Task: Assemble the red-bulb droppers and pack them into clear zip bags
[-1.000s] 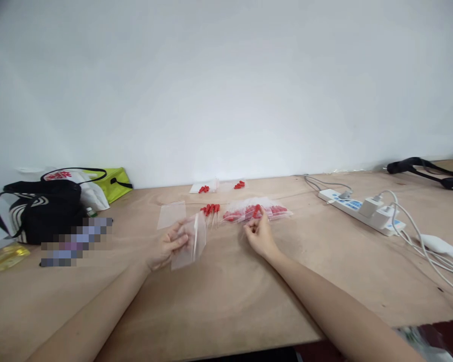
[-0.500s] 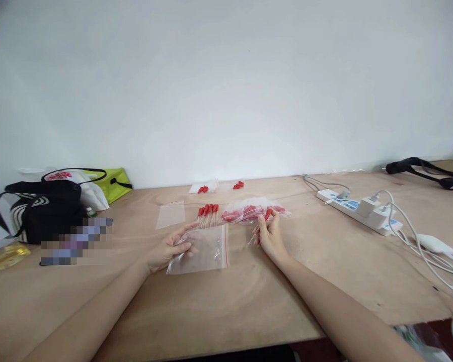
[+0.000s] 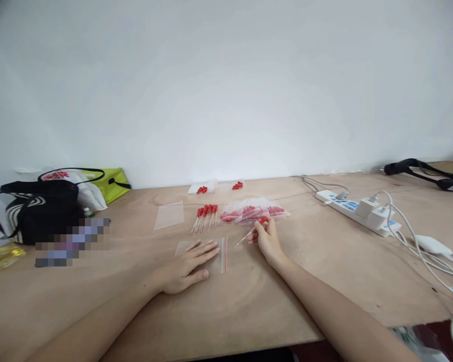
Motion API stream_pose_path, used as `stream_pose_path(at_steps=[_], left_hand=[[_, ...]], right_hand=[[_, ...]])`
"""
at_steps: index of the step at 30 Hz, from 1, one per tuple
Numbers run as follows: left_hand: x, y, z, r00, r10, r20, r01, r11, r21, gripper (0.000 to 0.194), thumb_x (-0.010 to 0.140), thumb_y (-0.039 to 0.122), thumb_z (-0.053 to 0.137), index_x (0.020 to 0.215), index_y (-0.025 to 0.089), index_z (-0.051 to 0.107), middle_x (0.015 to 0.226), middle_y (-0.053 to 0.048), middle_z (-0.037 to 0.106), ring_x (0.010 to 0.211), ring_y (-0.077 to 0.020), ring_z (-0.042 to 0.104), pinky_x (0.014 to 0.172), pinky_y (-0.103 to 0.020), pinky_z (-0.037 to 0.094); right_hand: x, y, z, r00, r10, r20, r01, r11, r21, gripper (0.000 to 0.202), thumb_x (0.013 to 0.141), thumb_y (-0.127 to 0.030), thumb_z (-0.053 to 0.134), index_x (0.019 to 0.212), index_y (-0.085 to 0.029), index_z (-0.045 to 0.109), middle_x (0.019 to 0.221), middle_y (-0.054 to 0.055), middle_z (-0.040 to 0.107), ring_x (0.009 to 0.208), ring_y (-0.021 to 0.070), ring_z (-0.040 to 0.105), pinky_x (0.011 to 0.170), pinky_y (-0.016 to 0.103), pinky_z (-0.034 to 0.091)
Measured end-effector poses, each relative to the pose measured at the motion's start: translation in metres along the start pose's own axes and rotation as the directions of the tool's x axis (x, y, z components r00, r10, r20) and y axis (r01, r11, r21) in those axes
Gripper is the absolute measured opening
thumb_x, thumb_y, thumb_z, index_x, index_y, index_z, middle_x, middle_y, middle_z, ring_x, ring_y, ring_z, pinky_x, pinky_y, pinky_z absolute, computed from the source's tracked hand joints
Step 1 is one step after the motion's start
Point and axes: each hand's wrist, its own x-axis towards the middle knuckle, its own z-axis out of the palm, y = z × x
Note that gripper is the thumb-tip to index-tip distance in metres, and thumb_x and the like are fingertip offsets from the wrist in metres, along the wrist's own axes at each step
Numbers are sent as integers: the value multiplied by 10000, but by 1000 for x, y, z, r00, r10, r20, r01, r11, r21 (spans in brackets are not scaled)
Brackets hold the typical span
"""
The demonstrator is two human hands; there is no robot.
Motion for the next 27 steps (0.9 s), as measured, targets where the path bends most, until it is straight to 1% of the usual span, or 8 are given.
stream_pose_path(at_steps=[2, 9, 13, 16, 19, 21, 24, 27], left_hand=[[2, -1, 4, 999, -35, 17, 35, 999, -9, 519, 873, 456, 261, 1339, 264, 140, 1408, -28, 169, 1288, -185, 143, 1048, -430, 80], [5, 0, 7, 997, -70, 23, 71, 997, -8, 540, 857, 506, 249, 1333, 264, 170, 1412, -20, 135, 1296, -176, 97, 1055, -418, 50], [7, 2, 9, 991, -136, -12, 135, 989, -62, 475, 891, 445, 172, 1332, 268, 173, 1412, -4, 139, 1294, -142, 111, 1060, -398, 52], [9, 2, 10, 984, -175, -35, 169, 978, -125, 434, 909, 384, 131, 1327, 281, 188, 1407, 13, 168, 1288, -120, 137, 1064, -388, 61], [9, 0, 10, 984, -171, -43, 162, 974, -156, 416, 911, 343, 173, 1320, 279, 215, 1400, 7, 200, 1285, -129, 153, 1062, -398, 66], [9, -2, 11, 986, -155, -57, 144, 976, -164, 413, 905, 310, 220, 1316, 275, 234, 1397, -2, 214, 1284, -143, 160, 1060, -409, 75], [9, -3, 12, 984, -160, -83, 145, 975, -166, 426, 882, 309, 302, 1304, 254, 280, 1389, -27, 242, 1281, -178, 172, 1053, -416, 113], [9, -3, 13, 977, -176, -118, 158, 976, -149, 446, 858, 372, 358, 1285, 245, 329, 1374, -51, 279, 1265, -213, 218, 1033, -419, 181]], right_hand=[[-4, -1, 4, 999, 26, 31, -26, 1000, 3, 338, 667, -393, 542, 887, -236, 340, 552, -96, 470, 450, 108, 534, 444, 248, 446], [-14, -9, 15, 991, 103, 88, -103, 995, 4, 339, 644, -353, 557, 882, -237, 345, 556, -85, 495, 487, 127, 566, 479, 274, 472], [-16, -8, 15, 980, 138, 145, -142, 990, 17, 305, 638, -324, 557, 840, -228, 349, 565, -69, 528, 515, 133, 583, 519, 284, 486], [-14, -6, 12, 982, 145, 123, -146, 989, -2, 269, 646, -290, 542, 823, -227, 350, 569, -65, 538, 504, 124, 575, 505, 271, 479], [-10, -4, 9, 990, 131, 59, -130, 991, -21, 220, 658, -257, 521, 793, -227, 350, 555, -67, 531, 475, 109, 553, 467, 243, 459], [-9, -3, 7, 989, 140, 50, -139, 990, -21, 200, 663, -243, 511, 782, -227, 352, 549, -65, 530, 465, 103, 547, 454, 233, 453], [-12, -4, 9, 978, 182, 100, -183, 983, 2, 213, 662, -238, 522, 776, -228, 343, 565, -55, 545, 479, 109, 562, 465, 243, 467], [-17, -3, 14, 968, 208, 144, -215, 976, 38, 279, 643, -228, 568, 788, -230, 330, 588, -51, 562, 517, 121, 586, 511, 271, 493]])
